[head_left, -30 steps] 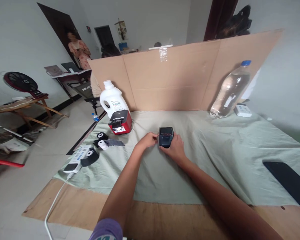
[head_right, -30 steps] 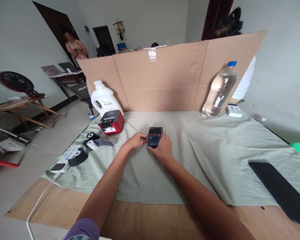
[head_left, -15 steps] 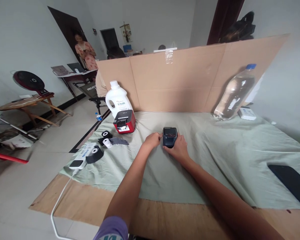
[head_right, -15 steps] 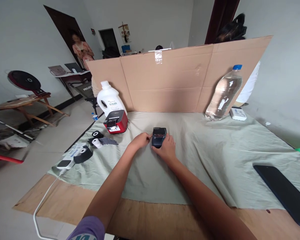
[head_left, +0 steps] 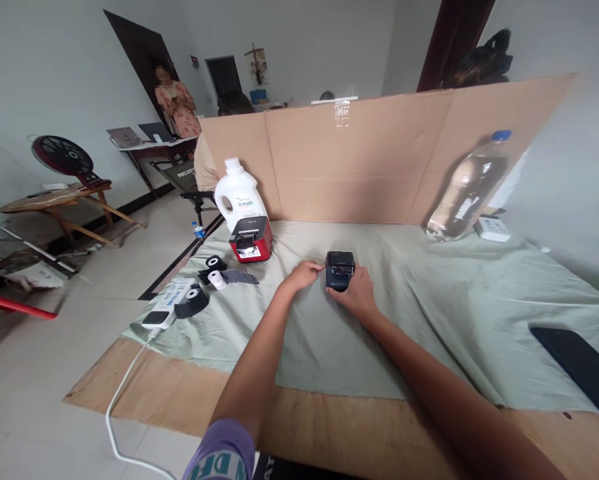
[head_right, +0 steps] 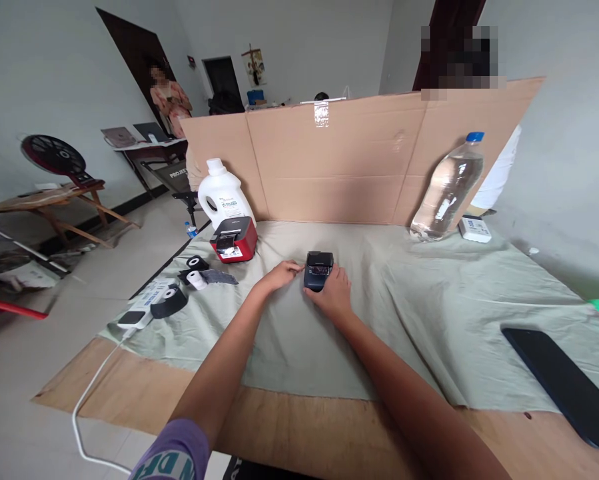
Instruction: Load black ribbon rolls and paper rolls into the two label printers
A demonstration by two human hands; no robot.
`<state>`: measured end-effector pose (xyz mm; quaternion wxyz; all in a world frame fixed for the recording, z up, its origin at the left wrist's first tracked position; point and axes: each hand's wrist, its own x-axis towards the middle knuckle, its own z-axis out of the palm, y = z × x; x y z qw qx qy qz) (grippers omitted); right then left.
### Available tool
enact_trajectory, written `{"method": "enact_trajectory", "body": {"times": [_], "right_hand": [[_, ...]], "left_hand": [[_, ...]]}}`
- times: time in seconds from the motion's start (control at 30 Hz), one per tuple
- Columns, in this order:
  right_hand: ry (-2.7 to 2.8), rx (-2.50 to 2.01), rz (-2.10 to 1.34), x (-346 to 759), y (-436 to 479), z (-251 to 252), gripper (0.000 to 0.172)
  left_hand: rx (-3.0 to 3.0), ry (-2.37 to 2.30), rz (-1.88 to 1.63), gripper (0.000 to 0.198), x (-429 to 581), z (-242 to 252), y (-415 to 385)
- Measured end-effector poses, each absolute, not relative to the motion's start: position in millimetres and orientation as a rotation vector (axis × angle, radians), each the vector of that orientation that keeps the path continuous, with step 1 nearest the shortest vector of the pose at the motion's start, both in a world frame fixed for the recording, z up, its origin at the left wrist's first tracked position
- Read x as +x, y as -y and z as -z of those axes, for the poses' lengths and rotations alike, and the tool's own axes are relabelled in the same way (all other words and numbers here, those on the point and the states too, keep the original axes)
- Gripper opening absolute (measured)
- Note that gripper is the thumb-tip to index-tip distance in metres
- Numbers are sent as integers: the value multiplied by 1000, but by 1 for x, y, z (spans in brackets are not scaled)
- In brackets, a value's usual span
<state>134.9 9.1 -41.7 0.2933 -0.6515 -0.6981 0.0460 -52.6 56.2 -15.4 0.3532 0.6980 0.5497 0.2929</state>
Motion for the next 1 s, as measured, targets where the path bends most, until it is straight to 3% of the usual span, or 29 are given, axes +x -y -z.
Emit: {"method": "enact_trajectory", "body": {"times": [0.2, 0.53, 0.83, 1.0], "right_hand": [[1865, -1722, -132, 135, -9, 42, 92], [1859, -1734, -164, 135, -9, 39, 96], [1861, -1725, -185, 136, -7, 39, 95], [1844, -1719, -182, 136, -8, 40, 95]], "left_hand": [[1735, -1270, -932, 54, -52, 24, -67], [1637, -1239, -1115, 57, -33, 26, -72], [1811, -1591, -1064, 43, -7, 5, -80], [2056, -1630, -657, 18, 2, -31, -89]]}}
